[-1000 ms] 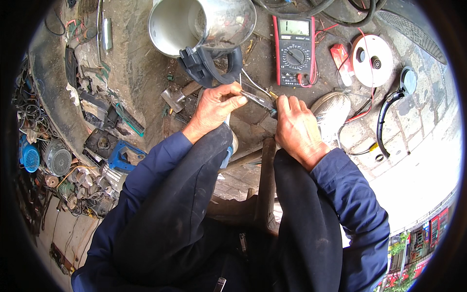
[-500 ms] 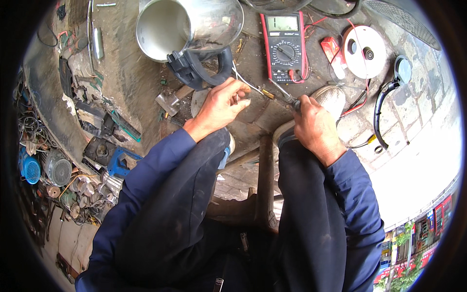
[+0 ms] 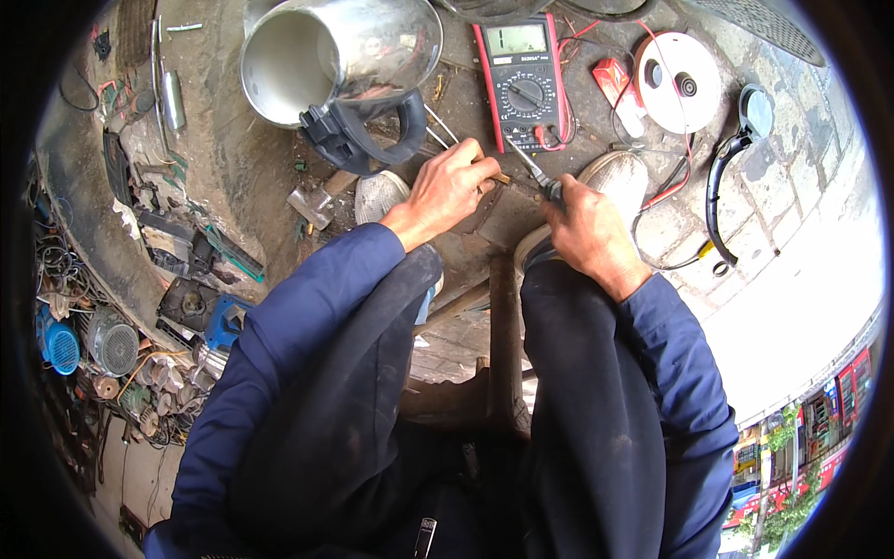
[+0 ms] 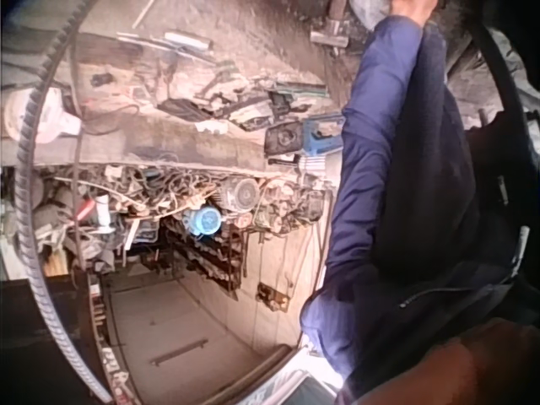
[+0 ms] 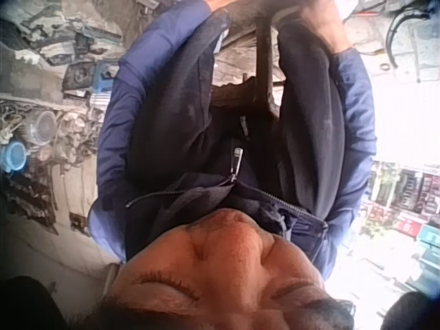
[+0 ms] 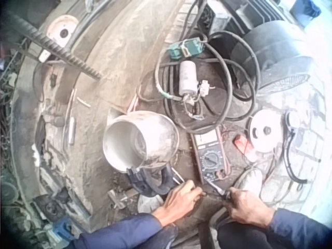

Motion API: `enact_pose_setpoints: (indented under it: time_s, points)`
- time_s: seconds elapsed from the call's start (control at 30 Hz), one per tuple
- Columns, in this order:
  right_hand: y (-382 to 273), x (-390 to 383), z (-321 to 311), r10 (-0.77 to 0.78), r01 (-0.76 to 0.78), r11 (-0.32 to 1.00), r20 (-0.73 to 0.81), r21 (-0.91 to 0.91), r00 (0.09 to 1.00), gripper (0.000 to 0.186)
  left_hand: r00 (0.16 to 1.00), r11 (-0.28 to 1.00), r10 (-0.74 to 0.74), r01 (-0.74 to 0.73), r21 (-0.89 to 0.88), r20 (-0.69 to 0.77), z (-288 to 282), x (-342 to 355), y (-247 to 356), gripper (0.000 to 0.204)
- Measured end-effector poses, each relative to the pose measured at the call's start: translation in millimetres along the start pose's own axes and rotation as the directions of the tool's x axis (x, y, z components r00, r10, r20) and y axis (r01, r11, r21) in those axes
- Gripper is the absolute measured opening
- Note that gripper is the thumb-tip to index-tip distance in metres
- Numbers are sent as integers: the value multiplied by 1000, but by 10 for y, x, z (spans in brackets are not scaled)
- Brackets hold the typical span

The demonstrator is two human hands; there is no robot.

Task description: The person strips and twists wires of a power cord, connects them to a plug, and tests the connection by plugging the cord into a power strip and a metal kettle. They use pliers and a multimeter during the process.

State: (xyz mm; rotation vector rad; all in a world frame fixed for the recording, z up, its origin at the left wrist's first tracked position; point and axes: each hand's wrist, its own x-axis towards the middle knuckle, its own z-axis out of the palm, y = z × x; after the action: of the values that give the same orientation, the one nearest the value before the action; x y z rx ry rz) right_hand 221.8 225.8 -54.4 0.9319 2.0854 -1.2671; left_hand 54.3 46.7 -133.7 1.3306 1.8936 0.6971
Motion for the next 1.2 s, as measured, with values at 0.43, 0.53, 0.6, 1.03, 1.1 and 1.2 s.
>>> enact_pose_setpoints:
  time_s: [0.43, 0.53, 0.6, 1.03, 1.1, 1.2]
  points:
    - [-59, -10, 39, -134, 122, 985, -99, -124, 986, 25, 850, 655, -527, 412, -633, 8, -189, -59, 215, 10]
    - [-108, 18, 109, -251, 216, 949, -135, -229, 958, 26, 810, 549, -581, 462, -696, 80, -315, -83, 250, 13]
    - [-133, 31, 145, -281, 241, 939, -142, -247, 949, 26, 813, 465, -573, 430, -774, 107, -357, -103, 284, 14]
    - [-132, 71, 165, -404, 314, 870, -184, -379, 896, 24, 813, 291, -565, 353, -889, 138, -321, -155, 250, 13]
    - [-138, 76, 161, -410, 317, 867, -191, -385, 892, 24, 812, 287, -568, 348, -892, 134, -315, -155, 244, 13]
    - [-152, 70, 155, -414, 317, 866, -198, -387, 888, 22, 809, 285, -574, 340, -896, 124, -310, -151, 240, 14]
